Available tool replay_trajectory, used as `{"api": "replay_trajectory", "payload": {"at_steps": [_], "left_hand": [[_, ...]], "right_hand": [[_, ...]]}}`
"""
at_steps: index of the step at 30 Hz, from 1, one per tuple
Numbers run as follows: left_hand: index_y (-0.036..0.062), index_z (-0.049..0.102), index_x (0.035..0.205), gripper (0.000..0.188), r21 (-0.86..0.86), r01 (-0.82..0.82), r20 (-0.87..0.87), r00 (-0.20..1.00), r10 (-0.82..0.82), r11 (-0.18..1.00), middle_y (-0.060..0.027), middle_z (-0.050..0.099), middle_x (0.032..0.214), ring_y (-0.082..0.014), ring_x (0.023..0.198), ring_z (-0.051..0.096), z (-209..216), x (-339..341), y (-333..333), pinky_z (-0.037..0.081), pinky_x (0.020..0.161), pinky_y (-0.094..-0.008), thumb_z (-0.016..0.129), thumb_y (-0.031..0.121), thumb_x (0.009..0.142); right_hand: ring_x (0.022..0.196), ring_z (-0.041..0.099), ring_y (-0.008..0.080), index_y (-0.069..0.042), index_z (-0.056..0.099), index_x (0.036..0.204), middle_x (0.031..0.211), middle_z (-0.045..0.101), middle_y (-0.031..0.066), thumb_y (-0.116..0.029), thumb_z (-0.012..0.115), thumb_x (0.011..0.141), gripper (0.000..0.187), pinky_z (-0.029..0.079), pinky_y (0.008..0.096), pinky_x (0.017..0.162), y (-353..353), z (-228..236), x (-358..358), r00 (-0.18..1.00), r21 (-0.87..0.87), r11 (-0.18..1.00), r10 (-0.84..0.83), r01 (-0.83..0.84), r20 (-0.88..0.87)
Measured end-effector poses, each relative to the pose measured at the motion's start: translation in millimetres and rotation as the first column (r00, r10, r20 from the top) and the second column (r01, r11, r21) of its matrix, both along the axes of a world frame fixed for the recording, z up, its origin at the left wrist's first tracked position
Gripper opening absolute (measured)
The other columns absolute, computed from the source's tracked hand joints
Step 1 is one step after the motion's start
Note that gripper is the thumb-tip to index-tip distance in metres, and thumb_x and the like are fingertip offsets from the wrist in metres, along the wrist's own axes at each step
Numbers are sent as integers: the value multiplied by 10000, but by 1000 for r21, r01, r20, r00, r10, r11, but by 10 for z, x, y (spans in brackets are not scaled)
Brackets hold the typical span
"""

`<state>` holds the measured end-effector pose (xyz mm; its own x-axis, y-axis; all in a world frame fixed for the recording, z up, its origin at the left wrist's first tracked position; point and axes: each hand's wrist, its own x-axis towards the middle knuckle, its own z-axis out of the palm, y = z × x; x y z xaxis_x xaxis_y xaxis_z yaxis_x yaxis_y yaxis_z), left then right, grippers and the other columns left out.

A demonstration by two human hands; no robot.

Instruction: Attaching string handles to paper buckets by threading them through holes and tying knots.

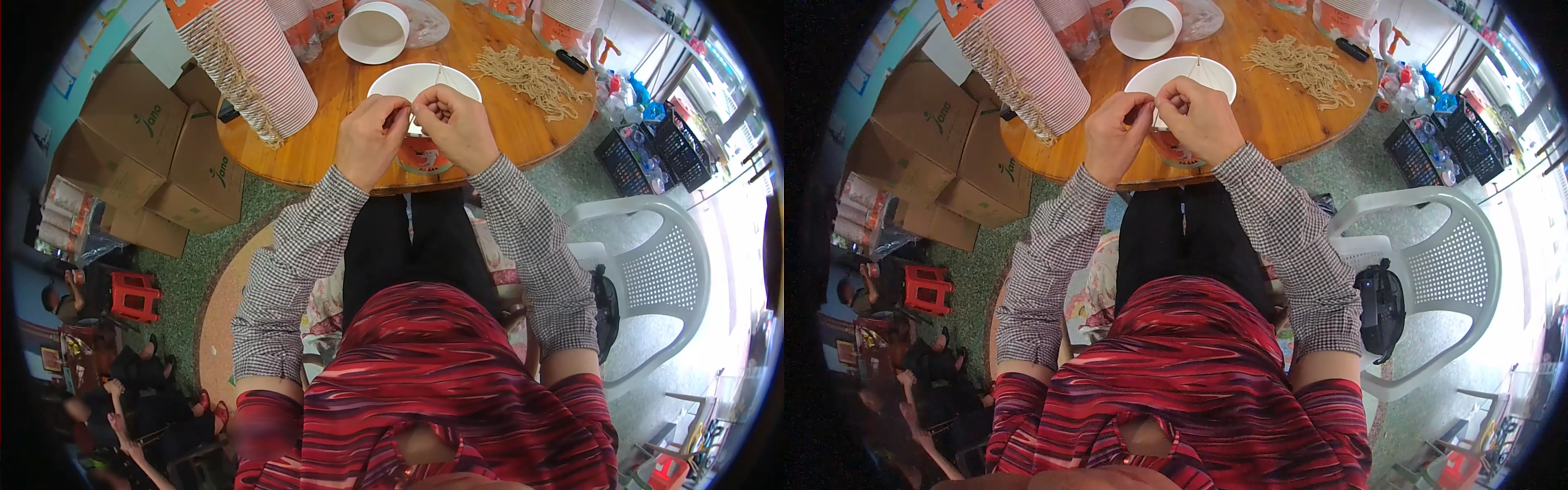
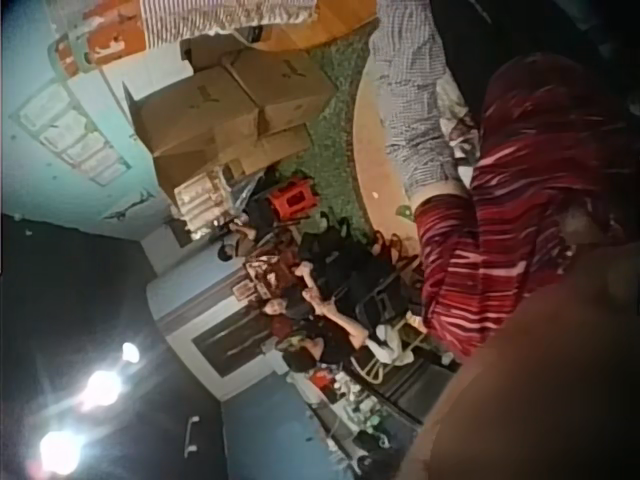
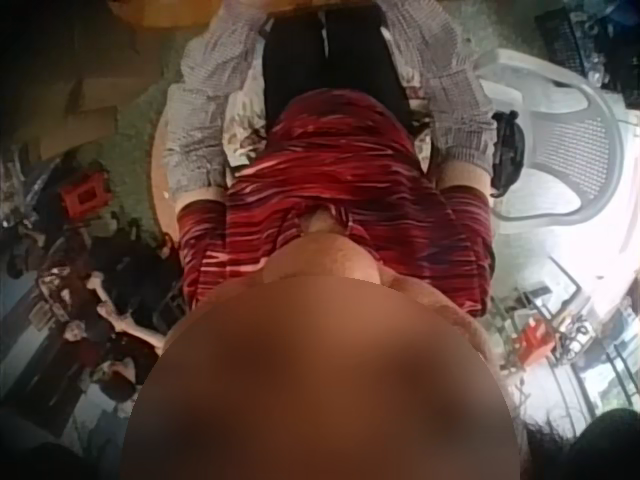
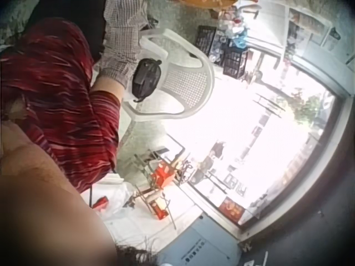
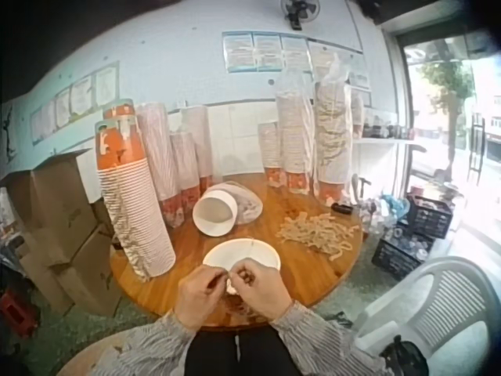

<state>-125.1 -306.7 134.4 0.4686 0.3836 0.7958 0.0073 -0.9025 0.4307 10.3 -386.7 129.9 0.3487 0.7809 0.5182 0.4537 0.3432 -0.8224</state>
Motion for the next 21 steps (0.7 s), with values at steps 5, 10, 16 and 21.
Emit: {"api": "replay_trajectory", "payload": {"at_steps": [5, 10, 16, 21], "left_hand": [[-3, 641, 890, 81, -478, 133, -10, 988, -156, 868, -9, 599, 749, -91, 651, 569, 23, 13, 55, 458, 609, -207, 615, 64, 853], [17, 637, 913, 134, -858, 311, 149, 912, -382, 408, 26, 562, 755, -66, 612, 468, 161, -74, 110, 394, 576, -183, 590, 139, 884], [17, 625, 937, 161, -915, 397, 328, 833, -445, 67, 16, 568, 771, -58, 573, 432, 181, -106, 140, 406, 579, -191, 582, 165, 889], [14, 627, 935, 166, -925, 355, 265, 857, -442, 134, 17, 570, 773, -54, 575, 430, 188, -118, 156, 365, 543, -189, 584, 169, 893]], "right_hand": [[705, 630, 240, -3, 583, 919, 761, 632, 130, -119, 555, 853, 137, 495, 315, 646, -70, 89, -25, 969, 69, 997, -54, 39, 243], [741, 634, 268, -5, 564, 935, 791, 630, 142, -109, 536, 868, 126, 493, 335, 663, -59, 69, -24, 961, 112, 994, -38, 8, 274], [789, 647, 187, -2, 576, 1015, 841, 653, 108, -86, 550, 884, 158, 507, 279, 719, -44, -3, 19, 985, 129, 991, 22, -45, 171], [809, 650, 129, -1, 588, 1063, 855, 664, 86, -56, 560, 889, 185, 512, 238, 764, -103, 76, -14, 988, 82, 989, 114, -123, 105]]}}
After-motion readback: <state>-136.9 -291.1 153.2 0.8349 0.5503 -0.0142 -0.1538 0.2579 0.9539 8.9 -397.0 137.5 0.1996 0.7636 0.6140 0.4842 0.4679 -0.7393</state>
